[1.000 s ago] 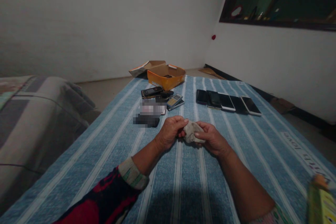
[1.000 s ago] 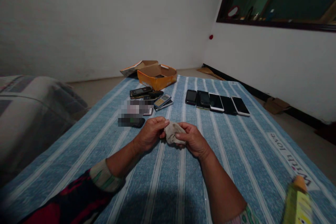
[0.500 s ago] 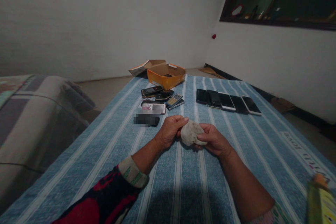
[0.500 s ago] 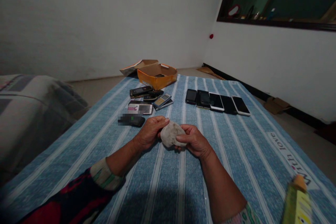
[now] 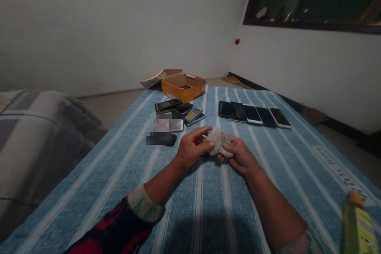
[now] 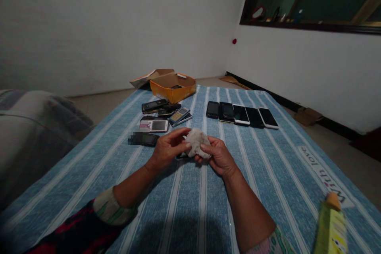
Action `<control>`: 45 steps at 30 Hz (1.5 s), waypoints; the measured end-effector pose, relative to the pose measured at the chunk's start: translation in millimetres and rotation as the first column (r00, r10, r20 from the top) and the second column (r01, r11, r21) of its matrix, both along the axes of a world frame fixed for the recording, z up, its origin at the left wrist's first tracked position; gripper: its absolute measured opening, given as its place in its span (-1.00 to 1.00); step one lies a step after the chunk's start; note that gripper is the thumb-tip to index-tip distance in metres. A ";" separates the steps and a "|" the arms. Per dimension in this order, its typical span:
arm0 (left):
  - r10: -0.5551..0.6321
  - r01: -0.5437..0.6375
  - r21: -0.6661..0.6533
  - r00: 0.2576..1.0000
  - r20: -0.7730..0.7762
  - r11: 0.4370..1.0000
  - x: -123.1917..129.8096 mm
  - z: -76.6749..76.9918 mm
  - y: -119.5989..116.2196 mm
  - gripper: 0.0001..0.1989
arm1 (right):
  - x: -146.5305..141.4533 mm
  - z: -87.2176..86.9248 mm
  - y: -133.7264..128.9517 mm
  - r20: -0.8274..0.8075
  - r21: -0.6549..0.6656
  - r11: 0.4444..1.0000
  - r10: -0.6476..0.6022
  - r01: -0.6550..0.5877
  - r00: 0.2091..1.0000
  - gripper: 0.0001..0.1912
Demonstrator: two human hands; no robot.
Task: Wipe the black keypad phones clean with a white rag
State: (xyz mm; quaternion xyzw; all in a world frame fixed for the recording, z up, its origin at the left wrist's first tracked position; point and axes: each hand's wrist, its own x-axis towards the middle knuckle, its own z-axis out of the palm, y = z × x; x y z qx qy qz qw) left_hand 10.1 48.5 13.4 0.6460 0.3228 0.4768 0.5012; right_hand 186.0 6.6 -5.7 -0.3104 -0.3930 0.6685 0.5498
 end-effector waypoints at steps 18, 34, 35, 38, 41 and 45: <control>-0.127 0.125 -0.054 0.991 -0.043 0.991 3.3 -9.1 0.5 -0.77 | -2.6 3.3 -0.1 0.030 0.042 0.995 -0.089 0.088 0.996 -0.70; -0.233 0.244 -0.359 0.970 0.073 0.901 -1.0 -8.8 5.5 -0.67 | -1.7 -1.5 2.3 -0.083 0.052 0.995 -0.083 0.088 0.993 -0.74; -0.218 0.228 -0.359 0.973 0.071 0.905 -0.7 -8.2 5.0 -0.68 | -2.5 -1.7 2.4 -0.079 0.049 0.994 -0.095 0.099 0.992 -0.77; -0.181 0.194 -0.362 0.981 0.070 0.912 -0.3 -7.3 4.2 -0.72 | -4.5 -2.3 2.1 -0.070 0.031 0.991 -0.126 0.129 0.990 -0.79; -0.195 0.210 -0.363 0.978 0.078 0.908 -1.1 -8.2 6.1 -0.73 | -5.4 -1.9 1.3 -0.079 0.016 0.992 -0.126 0.128 0.989 -0.78; -0.249 0.262 -0.357 0.965 0.082 0.897 -4.4 -9.0 11.0 -0.69 | -5.0 -0.2 0.0 -0.102 0.018 0.996 -0.080 0.082 0.992 -0.76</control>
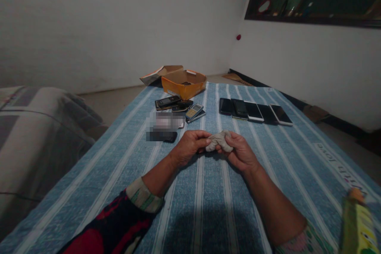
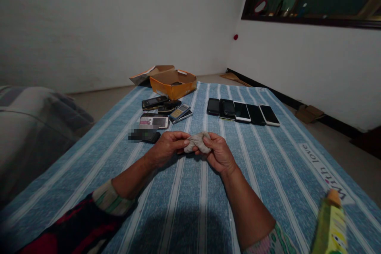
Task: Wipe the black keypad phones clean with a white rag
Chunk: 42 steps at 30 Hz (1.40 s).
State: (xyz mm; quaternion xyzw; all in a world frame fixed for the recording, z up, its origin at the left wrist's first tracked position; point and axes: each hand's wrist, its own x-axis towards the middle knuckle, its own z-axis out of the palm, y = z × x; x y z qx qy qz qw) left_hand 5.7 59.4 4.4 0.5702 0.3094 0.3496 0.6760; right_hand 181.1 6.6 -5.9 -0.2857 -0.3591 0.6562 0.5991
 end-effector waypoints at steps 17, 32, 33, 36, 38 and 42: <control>0.220 -0.207 0.161 0.973 -0.068 0.965 9.0 7.2 -10.3 -0.86 | -12.4 3.0 -2.3 0.025 -0.038 0.999 -0.003 0.004 1.000 -0.76; 0.409 -0.223 0.617 0.895 -0.177 0.755 8.4 5.2 -15.6 -0.88 | -20.1 3.8 -6.3 0.116 -0.048 0.997 -0.047 0.053 0.992 -0.74; 0.371 -0.213 0.564 0.911 -0.180 0.798 9.0 4.9 -15.6 -0.88 | -19.6 3.8 -5.6 0.118 -0.037 0.997 -0.066 0.071 0.991 -0.72; 0.290 -0.196 0.448 0.945 -0.151 0.872 10.3 3.6 -14.9 -0.84 | -12.4 4.3 -1.9 0.139 0.011 0.990 -0.137 0.137 0.981 -0.58; 0.308 -0.191 0.507 0.938 -0.159 0.840 9.6 2.4 -13.5 -0.81 | -3.5 4.5 1.8 0.221 0.059 0.970 -0.242 0.235 0.945 -0.50; 0.450 -0.050 0.780 0.839 -0.307 0.624 5.9 -0.5 -9.8 -0.82 | 12.2 4.2 7.5 0.610 0.323 0.864 -0.502 0.386 0.613 -0.82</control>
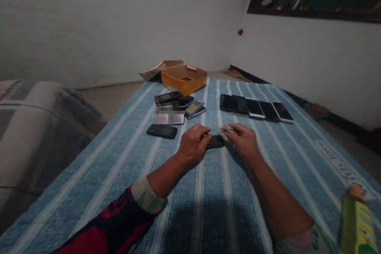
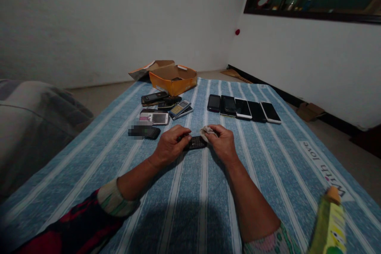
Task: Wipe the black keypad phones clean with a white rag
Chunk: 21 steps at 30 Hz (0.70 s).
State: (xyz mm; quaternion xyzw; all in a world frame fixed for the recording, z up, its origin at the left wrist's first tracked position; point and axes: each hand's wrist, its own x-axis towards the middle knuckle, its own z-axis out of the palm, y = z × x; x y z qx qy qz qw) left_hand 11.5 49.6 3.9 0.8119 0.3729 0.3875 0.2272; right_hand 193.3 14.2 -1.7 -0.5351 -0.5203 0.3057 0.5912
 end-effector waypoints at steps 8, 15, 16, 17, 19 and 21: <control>0.021 0.014 0.075 0.896 -0.443 0.997 -1.6 2.1 0.9 -0.49 | -8.4 2.0 -4.0 0.752 -0.035 0.995 0.089 -0.095 0.653 -0.82; -0.022 0.008 -0.032 0.871 -0.490 0.999 -3.1 0.4 5.9 -0.67 | -3.9 12.0 -4.4 0.755 -0.175 0.971 0.239 -0.163 0.611 -0.79; -0.029 0.010 -0.042 0.875 -0.483 0.999 -3.1 -0.2 7.0 -0.69 | -3.8 12.7 -4.5 0.750 -0.181 0.969 0.247 -0.168 0.614 -0.78; -0.037 0.014 -0.052 0.880 -0.473 0.999 -3.2 -0.7 8.0 -0.71 | -4.5 13.0 -4.9 0.754 -0.183 0.969 0.247 -0.167 0.609 -0.77; -0.049 0.023 -0.064 0.893 -0.448 0.998 -3.1 -1.9 9.3 -0.75 | -8.7 12.1 -6.5 0.782 -0.181 0.970 0.241 -0.160 0.575 -0.76; -0.049 0.024 -0.064 0.903 -0.427 0.998 -2.8 -3.1 9.9 -0.77 | -15.4 10.2 -8.5 0.823 -0.176 0.972 0.233 -0.158 0.518 -0.76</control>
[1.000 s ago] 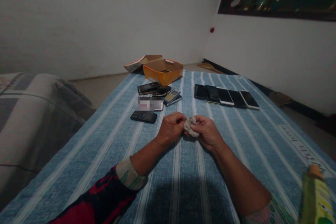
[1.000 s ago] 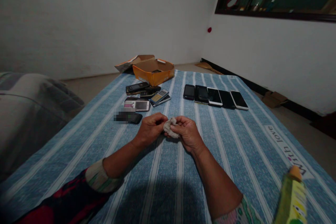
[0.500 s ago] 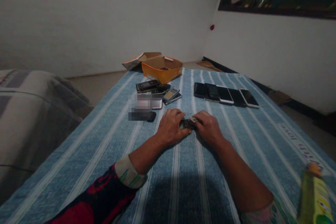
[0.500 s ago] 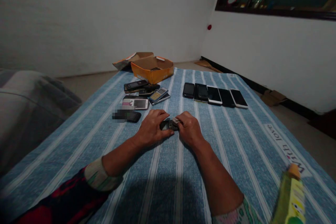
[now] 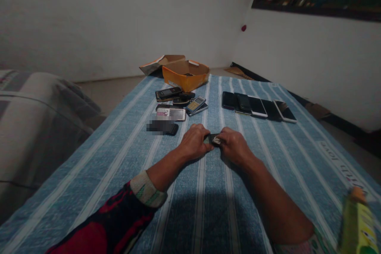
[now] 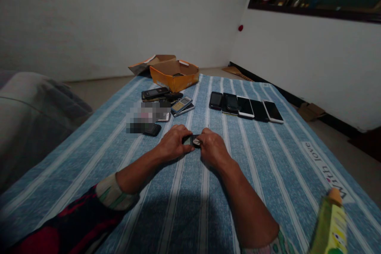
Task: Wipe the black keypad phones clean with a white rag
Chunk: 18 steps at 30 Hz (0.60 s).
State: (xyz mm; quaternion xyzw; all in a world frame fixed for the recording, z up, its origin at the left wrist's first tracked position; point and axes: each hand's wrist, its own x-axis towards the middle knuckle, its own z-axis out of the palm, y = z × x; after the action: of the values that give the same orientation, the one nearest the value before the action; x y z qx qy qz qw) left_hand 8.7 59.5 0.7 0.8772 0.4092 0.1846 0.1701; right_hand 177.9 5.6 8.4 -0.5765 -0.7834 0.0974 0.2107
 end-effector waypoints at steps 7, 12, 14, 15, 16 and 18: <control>-0.012 0.013 0.021 1.000 -0.008 1.000 1.3 -2.5 1.0 -0.78 | -13.5 -0.2 8.5 0.281 0.029 0.991 -0.132 0.129 0.951 -0.80; -0.002 0.002 0.020 1.000 -0.007 1.000 1.7 -1.1 0.4 -0.78 | -13.1 4.4 8.5 0.319 0.003 0.986 -0.158 0.166 0.934 -0.79; -0.005 0.005 0.021 1.000 -0.004 1.000 1.6 -1.1 -0.1 -0.77 | -14.5 4.7 4.2 0.322 -0.021 0.992 -0.110 0.123 0.940 -0.80; -0.007 0.007 0.022 1.000 -0.003 1.000 1.7 -1.2 -0.3 -0.77 | -15.4 4.5 2.9 0.324 -0.028 0.994 -0.094 0.109 0.941 -0.81; -0.010 0.010 0.025 1.000 -0.003 1.000 1.7 -1.4 -0.4 -0.77 | -16.3 4.0 2.5 0.327 -0.028 0.994 -0.092 0.106 0.941 -0.82; -0.012 0.013 0.031 1.000 -0.013 0.999 2.1 -1.7 -0.4 -0.78 | -17.9 3.0 5.0 0.336 -0.008 0.991 -0.125 0.136 0.934 -0.83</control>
State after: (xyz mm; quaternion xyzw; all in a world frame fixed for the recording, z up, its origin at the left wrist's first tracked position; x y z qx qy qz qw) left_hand 10.8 59.1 -1.0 0.8835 0.4019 0.1843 0.1548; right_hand 160.1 10.6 11.4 -0.6385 -0.7662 -0.0038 0.0717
